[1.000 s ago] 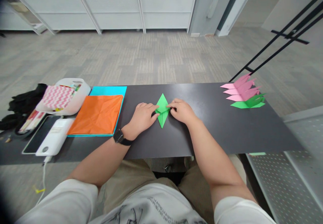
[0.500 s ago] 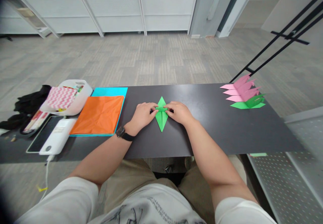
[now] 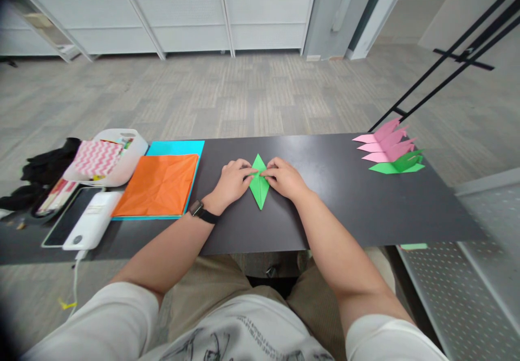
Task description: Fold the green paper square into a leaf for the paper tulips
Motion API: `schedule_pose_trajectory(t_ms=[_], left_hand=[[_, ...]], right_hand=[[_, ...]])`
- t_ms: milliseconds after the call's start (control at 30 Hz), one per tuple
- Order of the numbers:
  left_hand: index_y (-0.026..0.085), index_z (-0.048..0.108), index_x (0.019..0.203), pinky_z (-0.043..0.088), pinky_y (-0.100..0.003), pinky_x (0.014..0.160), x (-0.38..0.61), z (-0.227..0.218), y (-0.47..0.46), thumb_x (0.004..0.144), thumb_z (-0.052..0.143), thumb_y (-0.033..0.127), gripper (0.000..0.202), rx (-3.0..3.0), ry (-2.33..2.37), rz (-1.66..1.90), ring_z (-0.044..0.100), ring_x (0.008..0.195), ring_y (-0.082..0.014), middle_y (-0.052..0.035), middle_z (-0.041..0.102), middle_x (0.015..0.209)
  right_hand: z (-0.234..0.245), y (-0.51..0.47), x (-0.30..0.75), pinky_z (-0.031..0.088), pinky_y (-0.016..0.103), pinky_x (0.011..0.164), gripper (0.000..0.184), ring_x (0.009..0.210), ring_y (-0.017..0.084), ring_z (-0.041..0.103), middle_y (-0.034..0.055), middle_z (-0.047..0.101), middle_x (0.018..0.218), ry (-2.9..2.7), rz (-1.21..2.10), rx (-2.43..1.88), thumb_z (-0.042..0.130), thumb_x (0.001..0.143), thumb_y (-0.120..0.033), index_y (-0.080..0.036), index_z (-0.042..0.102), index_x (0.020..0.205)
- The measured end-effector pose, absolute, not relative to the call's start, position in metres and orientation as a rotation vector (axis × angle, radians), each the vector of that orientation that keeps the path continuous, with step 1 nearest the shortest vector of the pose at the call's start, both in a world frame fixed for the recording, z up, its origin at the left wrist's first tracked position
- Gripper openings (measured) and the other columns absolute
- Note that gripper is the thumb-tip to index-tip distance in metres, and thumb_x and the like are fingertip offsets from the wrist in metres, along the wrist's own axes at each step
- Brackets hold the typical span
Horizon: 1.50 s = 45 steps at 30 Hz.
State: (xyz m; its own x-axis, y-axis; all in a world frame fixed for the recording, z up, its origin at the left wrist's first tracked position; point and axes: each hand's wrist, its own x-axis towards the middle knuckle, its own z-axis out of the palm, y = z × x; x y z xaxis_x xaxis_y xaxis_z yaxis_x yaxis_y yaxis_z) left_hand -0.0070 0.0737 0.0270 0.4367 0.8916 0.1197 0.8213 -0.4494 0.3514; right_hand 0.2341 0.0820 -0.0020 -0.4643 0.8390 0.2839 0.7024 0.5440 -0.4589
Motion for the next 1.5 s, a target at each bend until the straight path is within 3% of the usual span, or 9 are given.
schedule_pose_trajectory(t_ms=[133, 233, 367, 633, 1067, 1200, 1300, 1500], left_hand=[[0.034, 0.078, 0.136, 0.042, -0.051, 0.119, -0.009, 0.023, 0.074, 0.107, 0.064, 0.035, 0.032, 2.487, 1.467, 0.445, 0.054, 0.136, -0.0295, -0.0074, 0.064, 0.148], [0.034, 0.074, 0.144, 0.031, -0.060, 0.130, -0.009, 0.022, 0.073, 0.108, 0.062, 0.038, 0.038, 2.507, 1.463, 0.403, 0.049, 0.147, -0.0315, -0.0088, 0.058, 0.159], [0.035, 0.065, 0.153, 0.024, -0.069, 0.133, -0.008, 0.021, 0.073, 0.110, 0.057, 0.042, 0.045, 2.510, 1.478, 0.316, 0.041, 0.157, -0.0341, -0.0111, 0.049, 0.169], [0.031, 0.055, 0.164, 0.017, -0.071, 0.135, -0.010, 0.017, 0.077, 0.112, 0.052, 0.045, 0.054, 2.510, 1.473, 0.223, 0.029, 0.166, -0.0392, -0.0135, 0.038, 0.177], [0.038, 0.052, 0.165, 0.009, -0.072, 0.137, -0.006, 0.017, 0.084, 0.110, 0.046, 0.047, 0.056, 2.445, 1.481, 0.238, 0.023, 0.169, -0.0379, -0.0052, 0.036, 0.180], [0.037, 0.054, 0.164, 0.010, -0.071, 0.137, -0.007, 0.018, 0.084, 0.114, 0.038, 0.045, 0.053, 2.429, 1.481, 0.254, 0.025, 0.169, -0.0367, -0.0055, 0.037, 0.179], [0.036, 0.056, 0.163, 0.010, -0.071, 0.137, -0.006, 0.019, 0.085, 0.115, 0.033, 0.052, 0.055, 2.405, 1.474, 0.271, 0.025, 0.169, -0.0371, -0.0064, 0.038, 0.179], [0.037, 0.058, 0.161, 0.009, -0.072, 0.136, -0.006, 0.017, 0.085, 0.114, 0.033, 0.062, 0.059, 2.403, 1.468, 0.304, 0.026, 0.168, -0.0383, -0.0070, 0.039, 0.178]], right_hand=[[-0.004, 0.084, 0.237, 0.049, 0.048, 0.106, 0.025, 0.117, 0.029, 0.062, 0.0087, 0.069, 0.125, -2.312, 0.277, -1.320, 0.070, 0.101, -0.023, -0.036, 0.087, 0.115], [-0.005, 0.085, 0.237, 0.047, 0.051, 0.107, 0.027, 0.123, 0.031, 0.060, 0.0082, 0.069, 0.128, -2.285, 0.245, -1.376, 0.069, 0.102, -0.023, -0.037, 0.087, 0.116], [-0.006, 0.086, 0.236, 0.047, 0.052, 0.108, 0.031, 0.123, 0.030, 0.059, 0.0088, 0.069, 0.129, -2.256, 0.251, -1.420, 0.066, 0.103, -0.021, -0.037, 0.085, 0.120], [-0.009, 0.087, 0.236, 0.047, 0.054, 0.110, 0.034, 0.126, 0.032, 0.058, 0.0096, 0.068, 0.132, -2.218, 0.226, -1.479, 0.067, 0.101, -0.020, -0.037, 0.084, 0.125], [-0.011, 0.085, 0.232, 0.048, 0.055, 0.113, 0.034, 0.128, 0.032, 0.061, 0.0107, 0.069, 0.134, -2.183, 0.290, -1.400, 0.060, 0.103, -0.028, -0.032, 0.082, 0.129], [-0.004, 0.082, 0.230, 0.047, 0.054, 0.116, 0.029, 0.129, 0.031, 0.063, 0.0107, 0.069, 0.134, -2.169, 0.358, -1.318, 0.059, 0.106, -0.040, -0.029, 0.085, 0.113], [0.002, 0.081, 0.233, 0.048, 0.053, 0.115, 0.035, 0.124, 0.030, 0.066, 0.0116, 0.071, 0.127, -2.108, 0.391, -1.325, 0.057, 0.107, -0.045, -0.025, 0.082, 0.096], [0.010, 0.077, 0.242, 0.048, 0.057, 0.111, 0.023, 0.123, 0.033, 0.064, 0.0102, 0.071, 0.125, -2.128, 0.345, -1.435, 0.073, 0.096, -0.042, -0.026, 0.076, 0.079]])
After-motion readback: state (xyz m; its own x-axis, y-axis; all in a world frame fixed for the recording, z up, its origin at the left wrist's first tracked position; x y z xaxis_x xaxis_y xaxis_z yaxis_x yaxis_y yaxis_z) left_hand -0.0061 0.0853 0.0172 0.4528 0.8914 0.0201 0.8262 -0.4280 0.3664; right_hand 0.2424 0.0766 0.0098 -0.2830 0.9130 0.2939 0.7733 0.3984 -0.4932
